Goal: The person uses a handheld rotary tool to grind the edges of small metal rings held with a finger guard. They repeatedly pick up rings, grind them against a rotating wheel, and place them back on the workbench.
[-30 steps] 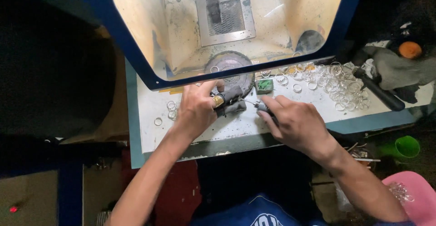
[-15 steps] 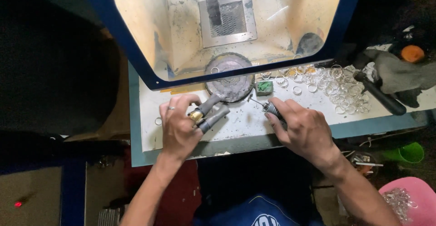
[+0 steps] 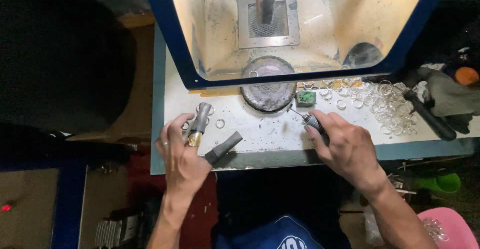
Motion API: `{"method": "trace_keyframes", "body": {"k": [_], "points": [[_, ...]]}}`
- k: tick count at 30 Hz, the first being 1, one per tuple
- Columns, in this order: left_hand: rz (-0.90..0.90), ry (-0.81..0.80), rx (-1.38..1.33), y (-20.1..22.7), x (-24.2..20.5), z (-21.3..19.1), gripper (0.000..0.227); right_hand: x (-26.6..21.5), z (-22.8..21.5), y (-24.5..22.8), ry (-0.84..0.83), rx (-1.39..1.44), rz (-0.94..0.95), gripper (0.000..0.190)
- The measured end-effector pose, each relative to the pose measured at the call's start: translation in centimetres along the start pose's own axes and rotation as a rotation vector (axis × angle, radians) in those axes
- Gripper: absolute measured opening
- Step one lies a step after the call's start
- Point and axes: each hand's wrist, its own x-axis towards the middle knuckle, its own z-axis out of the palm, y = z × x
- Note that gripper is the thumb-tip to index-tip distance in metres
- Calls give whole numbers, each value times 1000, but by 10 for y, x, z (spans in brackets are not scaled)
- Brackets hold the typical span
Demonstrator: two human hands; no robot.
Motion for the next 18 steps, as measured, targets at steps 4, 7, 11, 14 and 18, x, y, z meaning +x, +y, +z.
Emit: {"method": "trace_keyframes", "body": {"k": [4,7,11,14,18], "points": [[4,54,31,-21,-30,23,39,2,5,-3,-5,9,13,41],[36,120,184,-13,-38,29,80,3,14,-4,116,-33,-145,40],[13,64,126,-16,-45,37,96,7,15,-15,158,-24,-178,39],[-15,9,152,-19,-42,35,89,10,13,-18,173,-15,-180,40],[26,57,217,-25,-37,25,66,15,15,-19,189,-38,-165,40]]}}
